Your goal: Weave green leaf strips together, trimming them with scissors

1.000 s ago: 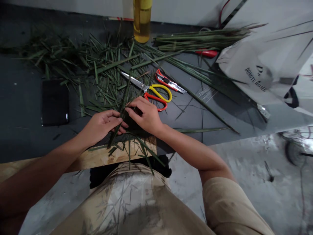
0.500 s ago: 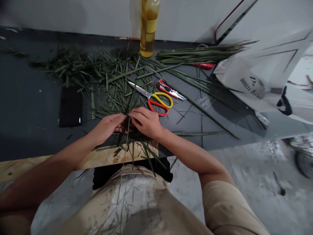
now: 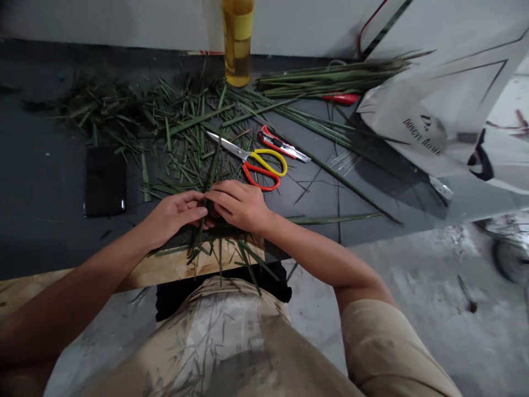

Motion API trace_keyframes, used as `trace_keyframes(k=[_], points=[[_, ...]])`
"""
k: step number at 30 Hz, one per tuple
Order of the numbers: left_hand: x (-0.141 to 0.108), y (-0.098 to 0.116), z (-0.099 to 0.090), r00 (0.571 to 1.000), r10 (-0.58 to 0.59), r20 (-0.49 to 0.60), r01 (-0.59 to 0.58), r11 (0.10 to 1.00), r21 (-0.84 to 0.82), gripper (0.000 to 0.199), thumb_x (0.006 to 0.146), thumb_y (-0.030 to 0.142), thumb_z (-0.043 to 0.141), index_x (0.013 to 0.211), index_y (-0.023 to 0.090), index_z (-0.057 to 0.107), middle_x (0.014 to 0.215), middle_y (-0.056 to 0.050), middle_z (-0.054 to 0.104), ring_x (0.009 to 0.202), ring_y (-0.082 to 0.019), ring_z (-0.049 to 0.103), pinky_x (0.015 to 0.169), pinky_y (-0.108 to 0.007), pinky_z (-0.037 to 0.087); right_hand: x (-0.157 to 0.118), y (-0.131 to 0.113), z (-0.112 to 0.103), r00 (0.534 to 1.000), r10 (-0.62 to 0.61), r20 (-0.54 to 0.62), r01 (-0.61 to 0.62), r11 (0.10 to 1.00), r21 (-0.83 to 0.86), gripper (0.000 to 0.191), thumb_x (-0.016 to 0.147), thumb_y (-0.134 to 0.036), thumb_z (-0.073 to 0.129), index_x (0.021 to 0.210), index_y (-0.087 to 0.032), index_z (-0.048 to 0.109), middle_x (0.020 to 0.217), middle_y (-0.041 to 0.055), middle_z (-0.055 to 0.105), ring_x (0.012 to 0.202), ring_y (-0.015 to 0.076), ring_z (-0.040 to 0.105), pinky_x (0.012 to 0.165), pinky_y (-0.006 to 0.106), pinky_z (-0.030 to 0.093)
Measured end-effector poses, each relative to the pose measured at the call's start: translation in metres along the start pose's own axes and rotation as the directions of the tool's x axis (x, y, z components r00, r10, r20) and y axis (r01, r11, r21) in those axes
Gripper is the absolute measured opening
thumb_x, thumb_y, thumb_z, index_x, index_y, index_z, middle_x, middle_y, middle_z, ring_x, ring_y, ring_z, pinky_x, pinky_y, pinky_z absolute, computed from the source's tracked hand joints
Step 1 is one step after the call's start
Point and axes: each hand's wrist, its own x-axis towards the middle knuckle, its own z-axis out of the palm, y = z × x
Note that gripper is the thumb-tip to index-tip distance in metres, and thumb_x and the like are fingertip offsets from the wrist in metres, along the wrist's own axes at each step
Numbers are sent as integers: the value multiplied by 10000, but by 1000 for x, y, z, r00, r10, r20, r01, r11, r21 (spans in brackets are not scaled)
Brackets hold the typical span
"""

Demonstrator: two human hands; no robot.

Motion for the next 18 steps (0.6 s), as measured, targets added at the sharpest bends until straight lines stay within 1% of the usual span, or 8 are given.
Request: trace_keyframes(k=[3, 5, 8, 10, 12, 15, 18], points=[[-2, 4, 0, 999, -23, -27, 24, 998, 56, 398, 767, 443, 819, 1023, 182, 662, 813, -14, 771, 747, -192, 762, 683, -276, 555, 2, 0, -2, 996, 85, 36, -88, 993, 78, 245, 984, -139, 576, 1134, -252, 733, 1100, 68, 772, 996, 180, 757, 852, 328, 641], [-3, 6, -1, 999, -30, -27, 32, 998, 57, 371, 789, 457, 790, 998, 177, 664, 835, -35, 782, 734, -190, 759, 658, -271, 545, 5, 0, -4, 992, 123, 36, -127, 982, 140, 246, 989, -142, 558, 1142, -241, 723, 1122, 83, 765, 1015, 181, 754, 864, 335, 640], [-5, 8, -1, 997, -63, -38, 62, 998, -31, 364, 782, 433, 790, 996, 175, 649, 921, -64, 802, 689, -174, 741, 648, -283, 557, 10, 0, -8, 981, 185, 49, -192, 952, 238, 259, 1007, -159, 537, 1194, -224, 704, 1157, 103, 758, 1059, 193, 744, 908, 367, 634], [-5, 9, -2, 995, -88, -46, 83, 991, -103, 354, 766, 402, 804, 982, 175, 639, 907, -62, 801, 639, -157, 718, 616, -278, 555, 12, 0, -11, 967, 244, 73, -255, 920, 297, 239, 1025, -194, 543, 1208, -218, 695, 1153, 100, 764, 1063, 193, 738, 913, 374, 629], [-5, 8, -3, 995, -93, -47, 85, 986, -147, 317, 766, 376, 813, 940, 173, 641, 863, -49, 793, 593, -136, 690, 571, -256, 536, 14, -1, -12, 952, 291, 95, -306, 884, 352, 203, 1036, -235, 568, 1191, -215, 698, 1128, 86, 774, 1031, 178, 734, 879, 349, 624], [-3, 7, -3, 995, -82, -58, 72, 986, -152, 270, 786, 356, 818, 884, 168, 649, 820, -38, 787, 555, -112, 663, 522, -226, 503, 15, -3, -11, 940, 326, 102, -339, 846, 412, 179, 1035, -261, 603, 1162, -203, 716, 1108, 81, 779, 995, 159, 732, 840, 316, 611], [-2, 5, -1, 994, -84, -75, 75, 991, -112, 267, 803, 361, 816, 896, 160, 667, 859, -61, 806, 580, -119, 683, 517, -220, 502, 14, -3, -8, 934, 344, 99, -352, 833, 426, 177, 1036, -267, 609, 1135, -196, 737, 1082, 82, 790, 1002, 162, 737, 870, 329, 606]])
